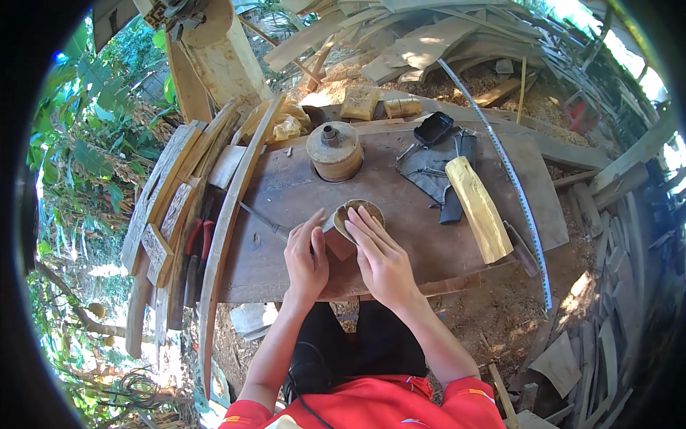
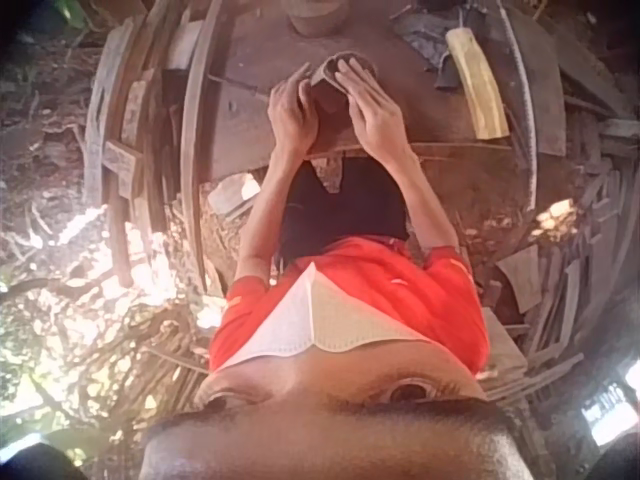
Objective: The person uses a chisel and mallet to carve a small wooden block, then smooths it with sandpaper and a cloth. They also handle a curved wooden piece, rubbing its surface with sandpaper and inspecting it.
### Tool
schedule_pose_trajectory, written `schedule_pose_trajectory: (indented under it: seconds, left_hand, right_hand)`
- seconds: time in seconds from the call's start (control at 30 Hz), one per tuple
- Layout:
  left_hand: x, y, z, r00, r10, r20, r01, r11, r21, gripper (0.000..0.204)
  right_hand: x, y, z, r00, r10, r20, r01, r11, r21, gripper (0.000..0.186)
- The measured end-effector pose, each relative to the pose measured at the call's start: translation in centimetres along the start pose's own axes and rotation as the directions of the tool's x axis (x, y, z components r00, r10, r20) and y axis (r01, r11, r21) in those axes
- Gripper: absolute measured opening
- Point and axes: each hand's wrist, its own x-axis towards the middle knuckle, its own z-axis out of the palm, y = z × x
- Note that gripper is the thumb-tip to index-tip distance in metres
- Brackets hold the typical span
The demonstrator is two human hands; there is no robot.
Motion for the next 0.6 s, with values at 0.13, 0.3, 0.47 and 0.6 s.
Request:
schedule_pose_trajectory:
  seconds: [0.13,0.3,0.47,0.6]
  left_hand:
    - [-0.1,0.8,-0.3,0.997,0.071,0.039,-0.075,0.99,0.116,0.063]
    - [0.2,1.4,-0.2,0.988,0.09,0.124,-0.12,0.957,0.264,0.087]
    - [-0.5,0.0,0.3,0.997,-0.025,0.073,0.016,0.992,0.129,0.124]
    - [-0.2,0.5,-0.3,0.996,-0.056,0.067,0.052,0.996,0.066,0.137]
  right_hand:
    - [0.9,0.7,1.3,1.0,0.024,-0.013,-0.024,1.0,-0.018,0.043]
    - [1.7,1.3,1.4,0.999,0.037,-0.026,-0.039,0.998,-0.049,0.039]
    - [0.8,-0.5,1.6,0.994,-0.002,0.109,0.016,0.992,-0.126,0.037]
    - [1.5,-0.1,1.4,0.993,-0.039,0.111,0.054,0.99,-0.134,0.042]
